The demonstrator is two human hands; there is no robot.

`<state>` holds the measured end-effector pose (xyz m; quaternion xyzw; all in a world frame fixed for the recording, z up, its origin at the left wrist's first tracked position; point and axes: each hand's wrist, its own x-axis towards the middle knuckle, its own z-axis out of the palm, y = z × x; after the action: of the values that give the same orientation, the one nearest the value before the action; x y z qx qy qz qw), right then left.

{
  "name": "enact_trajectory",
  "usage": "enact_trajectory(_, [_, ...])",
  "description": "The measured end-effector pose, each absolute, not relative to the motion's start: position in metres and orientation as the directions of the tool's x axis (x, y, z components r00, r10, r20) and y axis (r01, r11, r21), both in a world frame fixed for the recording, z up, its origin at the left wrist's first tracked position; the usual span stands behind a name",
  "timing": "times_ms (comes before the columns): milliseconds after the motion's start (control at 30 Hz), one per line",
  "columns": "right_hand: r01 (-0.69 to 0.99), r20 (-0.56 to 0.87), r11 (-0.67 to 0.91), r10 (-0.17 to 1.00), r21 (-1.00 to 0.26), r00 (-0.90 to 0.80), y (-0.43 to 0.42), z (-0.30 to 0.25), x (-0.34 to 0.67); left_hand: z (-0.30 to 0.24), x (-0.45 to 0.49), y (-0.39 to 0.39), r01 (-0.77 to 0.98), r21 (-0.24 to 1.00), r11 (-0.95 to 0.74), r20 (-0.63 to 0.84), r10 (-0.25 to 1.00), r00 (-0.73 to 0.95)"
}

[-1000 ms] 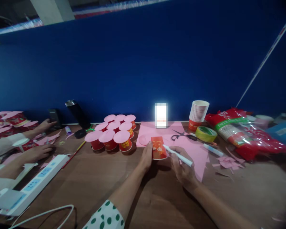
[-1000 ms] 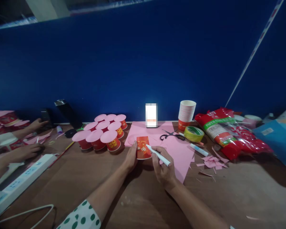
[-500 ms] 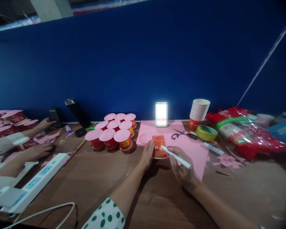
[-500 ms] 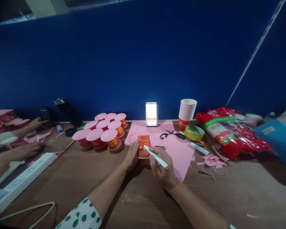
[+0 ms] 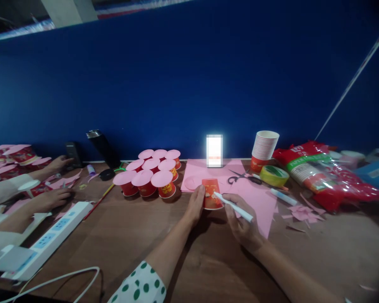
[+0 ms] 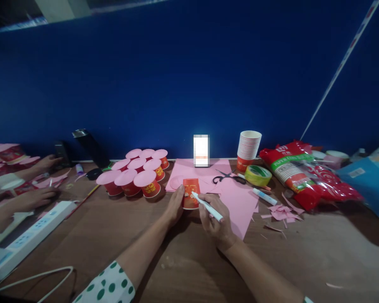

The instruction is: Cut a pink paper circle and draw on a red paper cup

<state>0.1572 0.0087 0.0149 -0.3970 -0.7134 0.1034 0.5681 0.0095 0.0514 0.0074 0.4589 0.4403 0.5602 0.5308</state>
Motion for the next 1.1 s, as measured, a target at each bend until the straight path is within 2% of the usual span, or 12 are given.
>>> enact_trajectory(267, [0.458, 0.713, 0.645, 0.701, -0.612, -0.034, 0.01, 0.016, 0.157, 0.004, 0.009, 0.053, -0.18, 0.981, -0.076, 0.075, 0.997, -0.011])
enact_trajectory(500, [0.429, 0.661, 0.595, 0.75, -0.679, 0.007, 0.01, 0.015, 0.158, -0.008, 0.007, 0.058, -0.158, 0.984, -0.081, 0.083, 0.997, 0.007])
enact_trajectory(700, [0.426, 0.681, 0.617, 0.733, -0.662, -0.003, 0.012, 0.012, 0.159, -0.008, 0.006, 0.057, -0.08, 0.992, -0.096, 0.097, 0.995, 0.001])
enact_trajectory(1100, [0.398, 0.68, 0.623, 0.734, -0.674, 0.003, 0.013, 0.011, 0.159, -0.013, 0.005, 0.059, -0.097, 0.99, -0.098, 0.102, 0.994, 0.038])
